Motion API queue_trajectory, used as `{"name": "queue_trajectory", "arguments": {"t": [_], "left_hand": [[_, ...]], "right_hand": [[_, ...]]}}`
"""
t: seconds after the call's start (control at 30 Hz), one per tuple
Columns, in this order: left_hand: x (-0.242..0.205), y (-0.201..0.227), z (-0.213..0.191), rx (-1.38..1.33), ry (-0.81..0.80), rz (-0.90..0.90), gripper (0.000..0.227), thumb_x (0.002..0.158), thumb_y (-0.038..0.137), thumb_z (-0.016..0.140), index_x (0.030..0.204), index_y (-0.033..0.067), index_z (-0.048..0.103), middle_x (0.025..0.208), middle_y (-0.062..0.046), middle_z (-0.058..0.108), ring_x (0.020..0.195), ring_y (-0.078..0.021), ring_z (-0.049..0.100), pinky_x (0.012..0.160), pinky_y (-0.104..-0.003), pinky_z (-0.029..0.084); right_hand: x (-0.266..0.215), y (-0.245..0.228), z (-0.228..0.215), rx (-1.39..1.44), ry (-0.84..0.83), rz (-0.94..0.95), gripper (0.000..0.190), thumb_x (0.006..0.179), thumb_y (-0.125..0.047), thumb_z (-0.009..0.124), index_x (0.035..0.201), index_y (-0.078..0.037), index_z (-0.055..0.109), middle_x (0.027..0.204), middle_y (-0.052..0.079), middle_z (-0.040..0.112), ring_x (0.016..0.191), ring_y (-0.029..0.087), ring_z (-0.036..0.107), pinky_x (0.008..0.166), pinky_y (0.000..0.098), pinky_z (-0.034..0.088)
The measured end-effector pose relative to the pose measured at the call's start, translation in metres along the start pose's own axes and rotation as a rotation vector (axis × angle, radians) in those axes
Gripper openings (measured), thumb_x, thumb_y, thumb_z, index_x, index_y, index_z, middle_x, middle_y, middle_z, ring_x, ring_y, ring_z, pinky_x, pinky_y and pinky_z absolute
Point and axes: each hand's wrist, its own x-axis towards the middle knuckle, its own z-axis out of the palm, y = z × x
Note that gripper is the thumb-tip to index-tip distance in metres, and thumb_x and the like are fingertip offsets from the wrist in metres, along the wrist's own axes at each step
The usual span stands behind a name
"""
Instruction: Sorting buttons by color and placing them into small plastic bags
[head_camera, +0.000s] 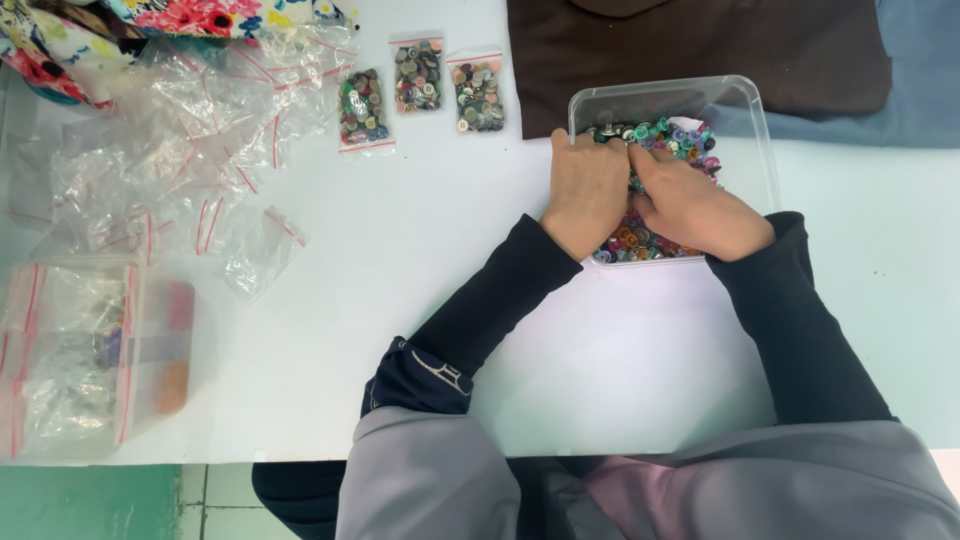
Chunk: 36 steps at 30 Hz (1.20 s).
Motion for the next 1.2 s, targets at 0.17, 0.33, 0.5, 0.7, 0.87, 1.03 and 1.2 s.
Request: {"name": "queue_trajectory", "arguments": {"t": [0.17,0.33,0.5,0.7,0.87,1.03,1.2], "left_hand": [[0.002,-0.005,0.017,-0.07,0.032,0.028,0.018,0.066,0.004,0.076,0.081,0.0086,0.069,0.05,-0.006,0.058,0.053,-0.0268,0.056,0.073,-0.042,0.028],[-0.003,-0.005,0.008,-0.057,0.113,0.063,0.021,0.062,-0.002,0.077,0.078,0.0086,0.068,0.05,-0.005,0.058,0.054,-0.026,0.058,0.07,-0.04,0.029],[-0.002,-0.004,0.009,0.078,0.071,0.004,0.029,0.073,0.012,0.075,0.095,0.021,0.059,0.078,0.003,0.068,0.074,-0.0196,0.065,0.072,-0.04,0.043],[-0.002,-0.005,0.007,0.041,0.131,0.006,0.039,0.069,0.009,0.079,0.103,0.0204,0.063,0.081,0.002,0.066,0.075,-0.0203,0.065,0.069,-0.041,0.046],[0.0,-0.005,0.013,0.032,0.133,-0.003,0.049,0.07,0.009,0.079,0.115,0.0184,0.062,0.083,0.003,0.068,0.077,-0.0207,0.067,0.068,-0.041,0.046],[0.002,-0.004,0.02,0.076,0.097,-0.024,0.099,0.068,0.011,0.082,0.156,0.0167,0.038,0.085,0.004,0.064,0.074,-0.0175,0.063,0.064,-0.039,0.043],[0.0,-0.004,0.005,-0.033,0.127,-0.023,0.051,0.06,0.007,0.077,0.104,0.018,0.054,0.073,0.004,0.066,0.071,-0.021,0.066,0.066,-0.041,0.042]], "right_hand": [[-0.001,0.017,0.001,-0.089,0.187,0.005,0.053,0.092,-0.008,0.068,0.143,0.001,0.055,0.099,0.03,0.071,0.088,0.052,0.073,0.071,0.063,0.059],[-0.003,0.013,-0.004,-0.159,0.34,0.06,0.043,0.091,-0.016,0.075,0.132,-0.009,0.063,0.081,0.017,0.073,0.078,0.048,0.075,0.07,0.0617,0.058],[-0.004,0.012,-0.004,-0.218,0.506,-0.007,0.021,0.105,-0.021,0.065,0.123,-0.011,0.065,0.083,0.01,0.074,0.065,0.039,0.07,0.051,0.0481,0.052],[-0.001,0.015,-0.004,-0.101,0.529,-0.103,0.047,0.085,0.012,0.053,0.125,-0.005,0.07,0.119,0.013,0.067,0.101,0.036,0.066,0.055,0.0498,0.056],[-0.003,0.011,-0.008,-0.016,0.544,-0.138,0.05,0.083,0.016,0.046,0.126,-0.001,0.066,0.123,0.016,0.064,0.097,0.039,0.065,0.06,0.0507,0.054],[-0.006,0.006,-0.015,0.027,0.556,-0.108,0.058,0.083,0.018,0.047,0.136,0.0,0.058,0.124,0.021,0.063,0.093,0.043,0.064,0.063,0.0534,0.054],[0.0,0.018,-0.003,0.111,0.512,-0.056,0.032,0.085,0.013,0.047,0.105,-0.008,0.063,0.1,0.006,0.071,0.087,0.029,0.068,0.064,0.0457,0.052]]}}
